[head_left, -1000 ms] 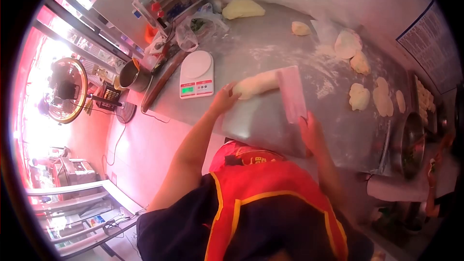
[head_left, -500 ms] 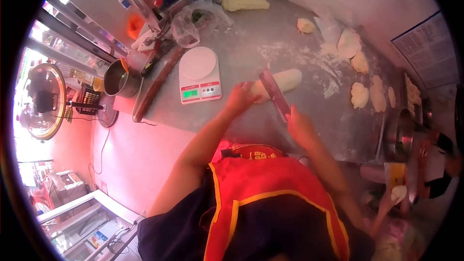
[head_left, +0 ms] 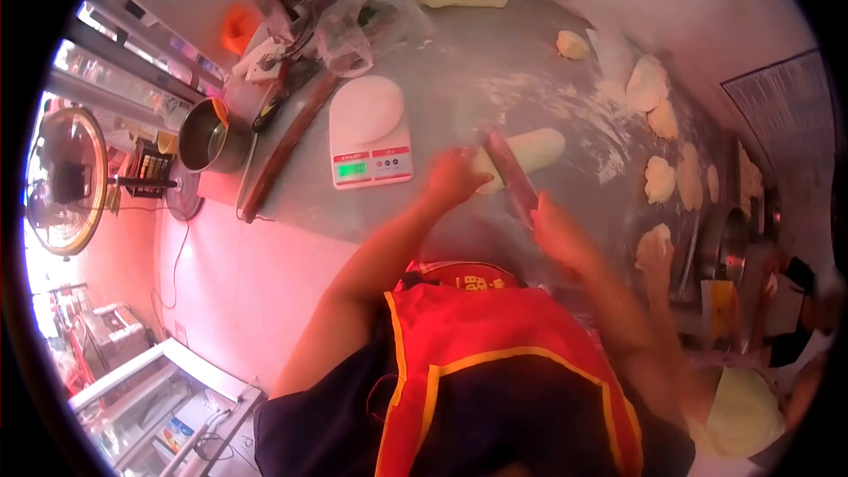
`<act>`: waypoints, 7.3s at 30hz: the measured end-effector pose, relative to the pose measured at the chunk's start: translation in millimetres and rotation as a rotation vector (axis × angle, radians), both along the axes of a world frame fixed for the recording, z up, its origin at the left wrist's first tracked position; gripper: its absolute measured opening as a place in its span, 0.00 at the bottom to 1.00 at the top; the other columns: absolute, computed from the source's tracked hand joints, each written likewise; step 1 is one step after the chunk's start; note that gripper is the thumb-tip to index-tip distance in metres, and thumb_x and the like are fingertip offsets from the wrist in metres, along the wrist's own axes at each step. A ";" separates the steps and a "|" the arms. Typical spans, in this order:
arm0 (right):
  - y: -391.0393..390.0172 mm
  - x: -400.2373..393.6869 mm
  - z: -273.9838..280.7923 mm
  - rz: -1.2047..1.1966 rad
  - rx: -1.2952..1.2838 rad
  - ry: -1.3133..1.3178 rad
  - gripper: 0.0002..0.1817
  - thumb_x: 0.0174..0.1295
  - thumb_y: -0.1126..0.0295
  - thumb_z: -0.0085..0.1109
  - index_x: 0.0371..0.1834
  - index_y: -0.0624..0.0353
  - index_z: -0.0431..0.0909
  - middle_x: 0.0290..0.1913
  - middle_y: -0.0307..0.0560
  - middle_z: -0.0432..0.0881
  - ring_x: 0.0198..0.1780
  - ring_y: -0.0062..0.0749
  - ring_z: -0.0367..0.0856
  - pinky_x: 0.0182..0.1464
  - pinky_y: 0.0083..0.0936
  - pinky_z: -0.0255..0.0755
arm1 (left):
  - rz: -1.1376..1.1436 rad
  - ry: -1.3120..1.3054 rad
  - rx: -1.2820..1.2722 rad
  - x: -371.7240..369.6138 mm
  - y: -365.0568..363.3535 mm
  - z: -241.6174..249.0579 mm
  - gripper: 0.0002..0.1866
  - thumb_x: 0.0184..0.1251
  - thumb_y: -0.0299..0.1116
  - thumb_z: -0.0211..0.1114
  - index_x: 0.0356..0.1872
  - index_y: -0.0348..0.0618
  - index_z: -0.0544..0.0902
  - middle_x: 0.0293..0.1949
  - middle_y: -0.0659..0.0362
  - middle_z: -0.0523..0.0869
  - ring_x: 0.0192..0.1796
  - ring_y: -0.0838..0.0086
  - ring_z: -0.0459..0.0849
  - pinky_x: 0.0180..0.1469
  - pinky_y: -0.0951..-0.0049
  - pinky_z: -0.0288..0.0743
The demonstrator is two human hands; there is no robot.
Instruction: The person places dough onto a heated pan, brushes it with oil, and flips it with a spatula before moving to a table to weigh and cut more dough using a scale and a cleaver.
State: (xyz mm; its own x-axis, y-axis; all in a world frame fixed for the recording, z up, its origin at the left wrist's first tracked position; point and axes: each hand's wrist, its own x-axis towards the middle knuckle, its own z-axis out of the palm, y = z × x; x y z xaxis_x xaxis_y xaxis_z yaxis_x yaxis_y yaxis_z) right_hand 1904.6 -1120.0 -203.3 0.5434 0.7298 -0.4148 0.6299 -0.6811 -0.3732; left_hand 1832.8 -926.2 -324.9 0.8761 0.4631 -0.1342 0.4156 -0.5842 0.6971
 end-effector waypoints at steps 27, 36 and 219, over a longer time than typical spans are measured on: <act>39.1 -11.3 -67.3 -0.185 0.091 -0.164 0.16 0.68 0.64 0.46 0.51 0.63 0.63 0.32 0.65 0.80 0.36 0.62 0.79 0.38 0.51 0.72 | 0.416 -0.347 0.439 -49.6 169.4 42.7 0.14 0.58 0.36 0.62 0.39 0.35 0.80 0.48 0.43 0.78 0.49 0.49 0.76 0.53 0.56 0.69; 39.8 -21.4 -76.6 -0.213 0.091 -0.227 0.14 0.68 0.64 0.45 0.48 0.63 0.62 0.30 0.67 0.80 0.35 0.65 0.78 0.35 0.54 0.69 | -0.238 -0.583 0.223 -47.6 18.9 3.6 0.12 0.56 0.32 0.65 0.42 0.43 0.81 0.48 0.55 0.79 0.51 0.59 0.79 0.50 0.62 0.76; 28.5 -63.3 -48.7 -0.336 0.053 -0.053 0.13 0.70 0.65 0.43 0.46 0.65 0.61 0.35 0.70 0.79 0.39 0.68 0.77 0.40 0.53 0.70 | 0.059 -0.317 0.564 -61.9 70.4 20.6 0.21 0.55 0.36 0.64 0.52 0.46 0.76 0.61 0.50 0.69 0.64 0.53 0.65 0.64 0.52 0.61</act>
